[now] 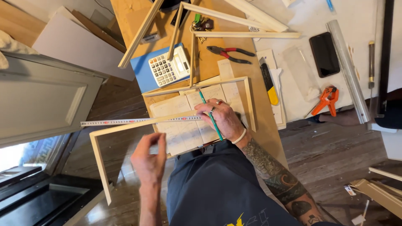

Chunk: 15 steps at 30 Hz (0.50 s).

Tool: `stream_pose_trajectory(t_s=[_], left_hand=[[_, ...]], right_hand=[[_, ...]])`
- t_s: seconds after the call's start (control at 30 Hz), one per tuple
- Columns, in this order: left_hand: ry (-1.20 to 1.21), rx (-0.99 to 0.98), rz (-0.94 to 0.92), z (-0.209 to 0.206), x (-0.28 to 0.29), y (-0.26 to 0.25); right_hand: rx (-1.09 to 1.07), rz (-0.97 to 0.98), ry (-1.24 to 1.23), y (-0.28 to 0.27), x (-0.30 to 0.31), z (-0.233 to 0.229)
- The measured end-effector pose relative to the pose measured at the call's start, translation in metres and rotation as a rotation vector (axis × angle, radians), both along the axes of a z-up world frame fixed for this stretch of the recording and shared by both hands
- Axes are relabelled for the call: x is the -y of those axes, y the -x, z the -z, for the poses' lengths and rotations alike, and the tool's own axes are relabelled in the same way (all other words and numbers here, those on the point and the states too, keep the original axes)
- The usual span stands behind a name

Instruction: Measure and mark wooden frame components using a tape measure and pencil while consulting a notebook.

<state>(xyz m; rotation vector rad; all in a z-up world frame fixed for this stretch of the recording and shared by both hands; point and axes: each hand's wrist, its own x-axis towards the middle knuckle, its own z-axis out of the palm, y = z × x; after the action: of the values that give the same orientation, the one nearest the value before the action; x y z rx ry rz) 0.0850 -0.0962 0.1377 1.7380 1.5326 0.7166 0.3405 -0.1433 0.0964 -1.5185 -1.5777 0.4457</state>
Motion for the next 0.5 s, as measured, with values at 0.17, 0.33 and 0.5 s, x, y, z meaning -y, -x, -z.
stream_pose_trajectory(t_s=[0.17, 0.33, 0.5], left_hand=[[-0.394, -0.449, 0.569, 0.002, -0.02, -0.026], [-0.225, -0.57, 0.789, 0.01, -0.036, -0.03], [-0.119, -0.632, 0.9, 0.005, -0.044, -0.038]], right_hand=[[0.053, 0.021, -0.02, 0.007, 0.009, 0.005], [0.093, -0.006, 0.017, 0.004, 0.025, 0.024], [0.034, -0.077, 0.069, -0.026, 0.026, 0.017]])
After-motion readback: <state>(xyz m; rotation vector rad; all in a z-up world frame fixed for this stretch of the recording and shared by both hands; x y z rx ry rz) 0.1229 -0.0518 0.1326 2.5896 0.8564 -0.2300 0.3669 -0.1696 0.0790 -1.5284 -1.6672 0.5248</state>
